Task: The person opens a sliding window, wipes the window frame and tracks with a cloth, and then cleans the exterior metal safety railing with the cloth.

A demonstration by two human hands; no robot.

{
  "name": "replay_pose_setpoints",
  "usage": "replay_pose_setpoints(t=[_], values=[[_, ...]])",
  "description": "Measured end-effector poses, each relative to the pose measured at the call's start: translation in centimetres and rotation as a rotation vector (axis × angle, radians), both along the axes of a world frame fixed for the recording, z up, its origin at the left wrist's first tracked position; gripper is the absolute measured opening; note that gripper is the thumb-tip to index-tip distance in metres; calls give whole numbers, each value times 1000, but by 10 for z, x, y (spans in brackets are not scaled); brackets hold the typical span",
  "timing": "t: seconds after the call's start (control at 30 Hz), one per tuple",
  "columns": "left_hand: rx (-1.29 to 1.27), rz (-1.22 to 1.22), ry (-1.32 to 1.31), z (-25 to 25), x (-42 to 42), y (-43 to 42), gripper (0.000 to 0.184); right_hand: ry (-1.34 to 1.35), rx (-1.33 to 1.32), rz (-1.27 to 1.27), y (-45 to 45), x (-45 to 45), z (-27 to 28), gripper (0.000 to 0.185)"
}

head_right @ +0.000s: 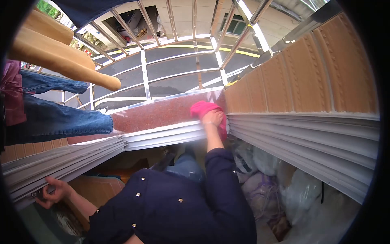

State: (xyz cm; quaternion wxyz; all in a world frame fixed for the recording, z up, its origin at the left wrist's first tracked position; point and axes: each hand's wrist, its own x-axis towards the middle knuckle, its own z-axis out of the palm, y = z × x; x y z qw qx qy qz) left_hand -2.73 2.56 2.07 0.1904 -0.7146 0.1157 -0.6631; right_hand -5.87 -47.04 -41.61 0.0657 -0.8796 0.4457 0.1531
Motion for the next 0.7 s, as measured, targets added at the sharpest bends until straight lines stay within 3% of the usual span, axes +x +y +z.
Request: replay_pose_setpoints(t=[0.13,0.3,0.4,0.43,0.57,0.67,0.7], values=[[-86,-70,-4,-4,2,-2,39,59,150,-267,-29,35,-7,63],[-74,-73,-9,-3,6,-8,38,6,146,-358,-30,66,-5,62],[-33,-24,4,-1,3,-2,38,-380,359,335,-46,48,-36,62],[-24,-3,11,0,0,-1,39,-315,303,344,-48,45,-46,62],[-53,34,-11,-2,-1,2,38,-152,120,-237,-9,40,-4,67],[-45,-1,-9,-2,-1,2,37,-47,158,-274,-12,50,-3,71],[-73,-10,-8,-3,-1,1,37,-125,146,-250,-16,56,2,64]])
